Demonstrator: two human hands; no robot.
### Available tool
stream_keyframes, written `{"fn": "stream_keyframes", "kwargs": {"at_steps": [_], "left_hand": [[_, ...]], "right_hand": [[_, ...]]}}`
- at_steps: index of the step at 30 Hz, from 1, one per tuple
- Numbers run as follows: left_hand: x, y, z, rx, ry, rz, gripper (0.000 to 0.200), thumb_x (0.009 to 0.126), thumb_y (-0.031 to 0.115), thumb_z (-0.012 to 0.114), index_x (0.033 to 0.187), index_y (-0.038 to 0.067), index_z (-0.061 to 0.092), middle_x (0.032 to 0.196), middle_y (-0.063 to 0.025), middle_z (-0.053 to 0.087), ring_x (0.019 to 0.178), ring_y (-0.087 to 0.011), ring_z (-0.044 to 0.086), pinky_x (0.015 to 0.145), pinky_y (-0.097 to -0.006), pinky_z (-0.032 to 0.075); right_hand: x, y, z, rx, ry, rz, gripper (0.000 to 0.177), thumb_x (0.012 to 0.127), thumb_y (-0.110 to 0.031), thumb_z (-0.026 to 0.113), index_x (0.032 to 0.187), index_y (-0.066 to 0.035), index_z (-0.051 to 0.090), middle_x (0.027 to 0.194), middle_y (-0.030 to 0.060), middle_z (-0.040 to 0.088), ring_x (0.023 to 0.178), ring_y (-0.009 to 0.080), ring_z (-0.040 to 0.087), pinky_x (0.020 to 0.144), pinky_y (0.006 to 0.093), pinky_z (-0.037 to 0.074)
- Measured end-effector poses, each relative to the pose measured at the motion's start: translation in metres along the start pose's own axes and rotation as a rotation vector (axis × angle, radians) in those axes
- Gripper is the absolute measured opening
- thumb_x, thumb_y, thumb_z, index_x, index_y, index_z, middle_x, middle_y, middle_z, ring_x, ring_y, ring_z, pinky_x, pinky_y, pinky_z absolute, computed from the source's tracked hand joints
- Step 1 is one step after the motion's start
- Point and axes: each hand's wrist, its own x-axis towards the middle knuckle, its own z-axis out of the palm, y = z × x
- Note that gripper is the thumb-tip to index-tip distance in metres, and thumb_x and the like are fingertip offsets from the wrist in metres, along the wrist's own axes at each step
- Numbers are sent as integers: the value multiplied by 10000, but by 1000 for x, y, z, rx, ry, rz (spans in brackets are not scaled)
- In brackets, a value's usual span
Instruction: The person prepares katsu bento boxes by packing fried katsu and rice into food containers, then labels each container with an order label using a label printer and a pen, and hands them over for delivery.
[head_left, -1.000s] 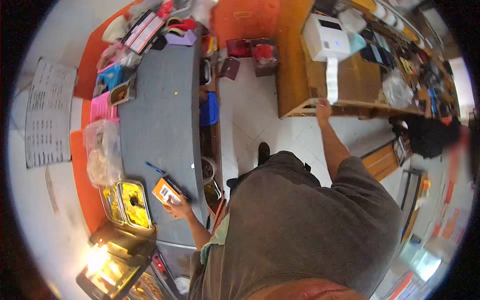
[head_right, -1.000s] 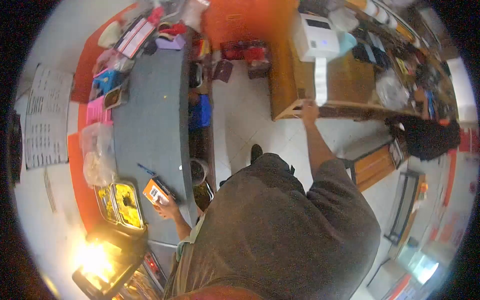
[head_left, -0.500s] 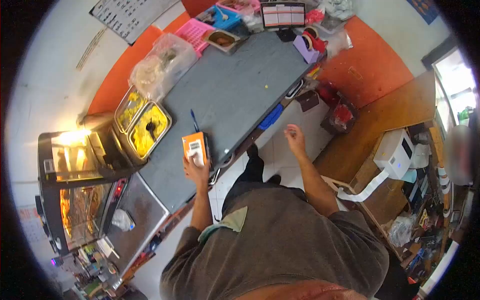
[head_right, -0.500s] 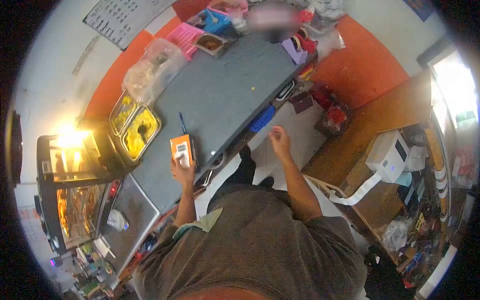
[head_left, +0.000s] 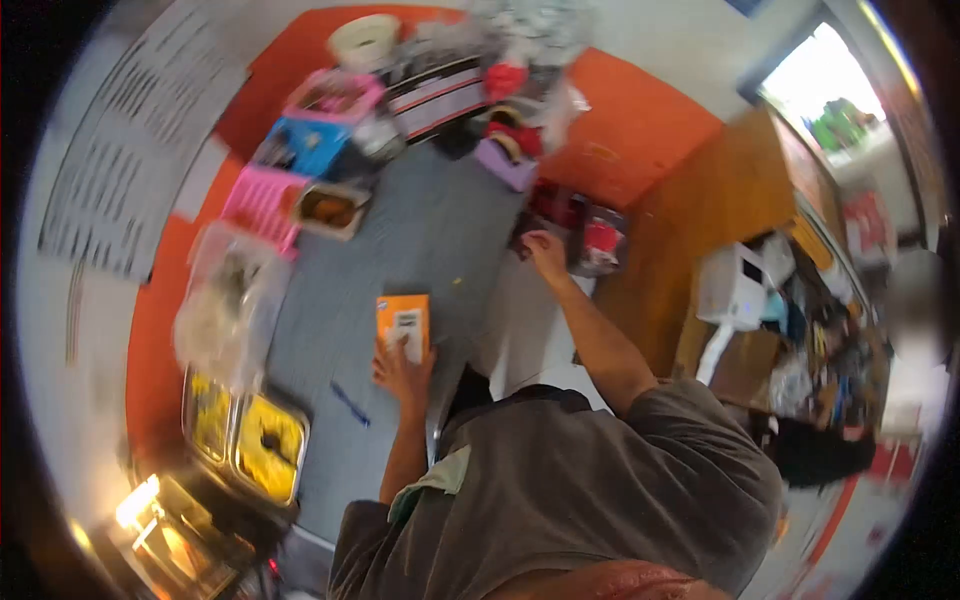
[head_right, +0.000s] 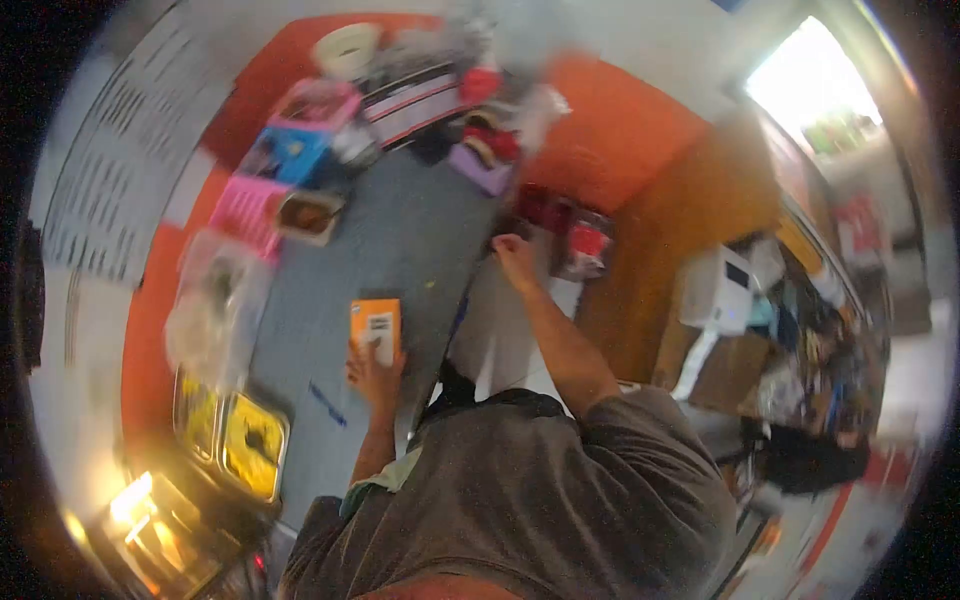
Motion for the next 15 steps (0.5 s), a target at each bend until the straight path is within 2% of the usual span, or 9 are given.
{"fn": "stream_keyframes", "kwargs": {"at_steps": [1, 3, 5, 7, 10, 12, 13, 14, 15], "left_hand": [[10, 7, -4, 20, -16, -14, 605, 563, 408, 790, 1109, 234, 594, 1381, -136, 337, 1148, -367, 376, 874, -508, 335], [25, 21, 2, 11, -54, 37, 611, 574, 426, 791, 1117, 235, 588, 1380, -141, 336, 1150, -370, 375, 853, -513, 355], [35, 26, 10, 118, -71, -87, 643, 588, 459, 786, 1147, 230, 564, 1379, -157, 329, 1156, -375, 375, 808, -531, 382], [35, 24, 24, 139, -40, -70, 657, 595, 474, 779, 1162, 230, 552, 1380, -162, 325, 1158, -377, 374, 800, -541, 383], [42, 26, 37, 175, 10, -100, 685, 606, 503, 765, 1191, 235, 531, 1382, -167, 319, 1163, -382, 372, 792, -554, 383], [48, 41, 39, 175, 24, -121, 698, 610, 518, 758, 1205, 240, 520, 1384, -167, 318, 1166, -384, 370, 792, -557, 382], [52, 52, 33, 172, 12, -170, 657, 645, 512, 736, 1205, 245, 520, 1381, -172, 319, 1161, -383, 378, 792, -566, 383], [57, 62, 31, 169, -1, -217, 615, 680, 506, 714, 1205, 250, 521, 1378, -178, 321, 1156, -381, 385, 792, -576, 385], [59, 65, 35, 170, 2, -216, 615, 680, 506, 714, 1205, 250, 521, 1378, -178, 321, 1156, -381, 385, 792, -576, 385]], "right_hand": [[11, -1, -10, -29, 61, 31, 118, 848, -166, 622, 905, -67, 654, 790, 17, 631, 662, 106, 596, 515, 240, 440], [54, 27, -29, 61, 91, -87, 138, 848, -188, 625, 894, -62, 658, 786, 16, 629, 622, 98, 583, 495, 234, 430], [59, -20, -42, -32, 173, -49, 150, 850, -192, 625, 905, -55, 653, 778, 24, 623, 614, 101, 575, 501, 237, 439], [73, -40, -45, -113, 175, 0, 162, 851, -195, 624, 916, -49, 647, 770, 33, 618, 606, 104, 567, 507, 241, 448], [121, -42, -49, -58, 180, -64, 221, 851, -211, 596, 953, -19, 634, 810, 66, 645, 616, 137, 584, 553, 277, 467], [157, -42, -51, -123, 259, -102, 263, 866, -252, 573, 952, -9, 630, 813, 86, 646, 635, 171, 594, 584, 310, 476], [173, -39, -51, -252, 283, -243, 299, 879, -290, 551, 970, -15, 625, 819, 110, 646, 649, 214, 601, 618, 344, 480], [184, -34, -51, -251, 282, -242, 299, 879, -290, 551, 970, -15, 625, 819, 110, 646, 649, 214, 601, 618, 344, 480], [192, -36, -51, -273, 185, -287, 338, 886, -353, 529, 1005, -46, 608, 800, 79, 604, 634, 172, 561, 580, 312, 471]]}}
